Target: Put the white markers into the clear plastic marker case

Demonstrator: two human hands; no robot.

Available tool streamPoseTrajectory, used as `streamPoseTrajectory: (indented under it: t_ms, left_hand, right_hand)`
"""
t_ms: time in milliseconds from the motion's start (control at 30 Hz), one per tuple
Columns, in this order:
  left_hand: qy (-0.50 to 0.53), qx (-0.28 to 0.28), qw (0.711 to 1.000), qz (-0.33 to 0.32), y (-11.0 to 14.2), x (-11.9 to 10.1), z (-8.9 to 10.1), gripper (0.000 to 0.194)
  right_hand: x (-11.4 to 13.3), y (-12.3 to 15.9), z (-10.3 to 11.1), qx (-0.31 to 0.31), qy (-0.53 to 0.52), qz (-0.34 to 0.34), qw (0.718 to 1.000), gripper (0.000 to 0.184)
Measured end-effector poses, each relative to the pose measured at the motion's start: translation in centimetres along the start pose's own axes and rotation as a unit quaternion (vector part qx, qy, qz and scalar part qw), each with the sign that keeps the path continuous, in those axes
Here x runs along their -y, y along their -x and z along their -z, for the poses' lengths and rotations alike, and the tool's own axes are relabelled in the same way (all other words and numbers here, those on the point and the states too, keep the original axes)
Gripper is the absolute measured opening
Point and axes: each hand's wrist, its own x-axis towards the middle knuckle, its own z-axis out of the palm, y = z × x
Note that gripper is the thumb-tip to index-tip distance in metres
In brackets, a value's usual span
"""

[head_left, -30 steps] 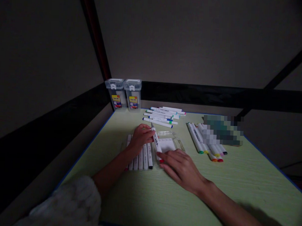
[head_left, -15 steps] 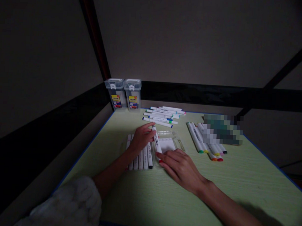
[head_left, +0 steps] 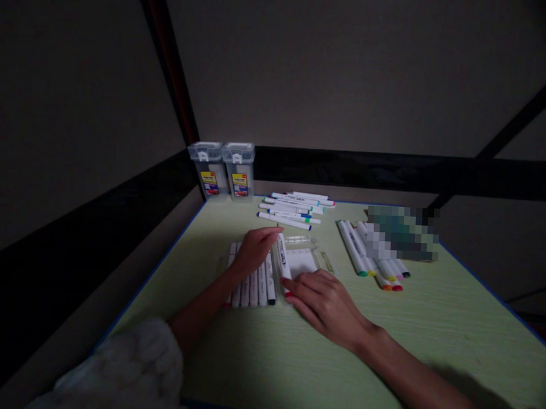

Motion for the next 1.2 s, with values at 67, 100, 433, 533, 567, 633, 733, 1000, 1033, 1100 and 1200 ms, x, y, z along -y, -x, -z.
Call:
streamPoseTrajectory:
  t_ms: [67, 100, 433, 533, 567, 633, 733, 1000, 1033, 1100, 1200]
  left_hand:
    - [-0.022, 0.008, 1.000, -0.016, -0.2, 0.3, 0.2, 0.024]
    - [-0.030, 0.014, 0.999, -0.016, -0.2, 0.4, 0.3, 0.026]
    - [-0.102, 0.045, 0.994, 0.001, 0.1, -0.1, 0.0, 0.027]
    - [-0.117, 0.048, 0.992, 0.000, 0.1, -0.1, 0.0, 0.028]
    - [-0.125, 0.051, 0.991, -0.001, 0.1, -0.1, 0.0, 0.030]
    - [-0.146, 0.056, 0.988, -0.007, 0.1, -0.1, 0.0, 0.033]
    - [-0.195, 0.075, 0.978, -0.008, 0.2, -0.3, 0.0, 0.038]
    - [-0.298, 0.120, 0.947, -0.004, 0.3, -0.4, 0.0, 0.043]
    - [-0.301, 0.120, 0.946, -0.003, 0.3, -0.4, 0.0, 0.043]
    - [-0.305, 0.119, 0.945, -0.005, 0.3, -0.3, 0.0, 0.043]
    - [-0.312, 0.118, 0.943, -0.008, 0.4, -0.2, 0.0, 0.043]
  right_hand:
    - [0.0, 0.0, 0.0, 0.002, 0.001, 0.000, 1.000, 0.027]
    - [0.0, 0.0, 0.0, 0.003, 0.001, -0.001, 1.000, 0.027]
    - [-0.1, 0.1, -0.2, 0.038, 0.000, -0.011, 0.999, 0.028]
    - [-0.1, 0.0, -0.2, 0.043, 0.003, -0.013, 0.999, 0.028]
    - [-0.2, 0.0, -0.2, 0.044, 0.004, -0.012, 0.999, 0.028]
    - [-0.2, 0.0, -0.2, 0.046, 0.004, -0.011, 0.999, 0.028]
    - [-0.2, 0.0, -0.2, 0.049, 0.003, -0.012, 0.999, 0.028]
    - [-0.3, 0.0, -0.2, 0.062, -0.015, -0.020, 0.998, 0.030]
    - [-0.3, 0.0, -0.2, 0.064, -0.016, -0.021, 0.998, 0.030]
    - [-0.2, 0.0, -0.2, 0.069, -0.019, -0.021, 0.997, 0.030]
    - [-0.1, -0.1, -0.2, 0.074, -0.023, -0.019, 0.997, 0.029]
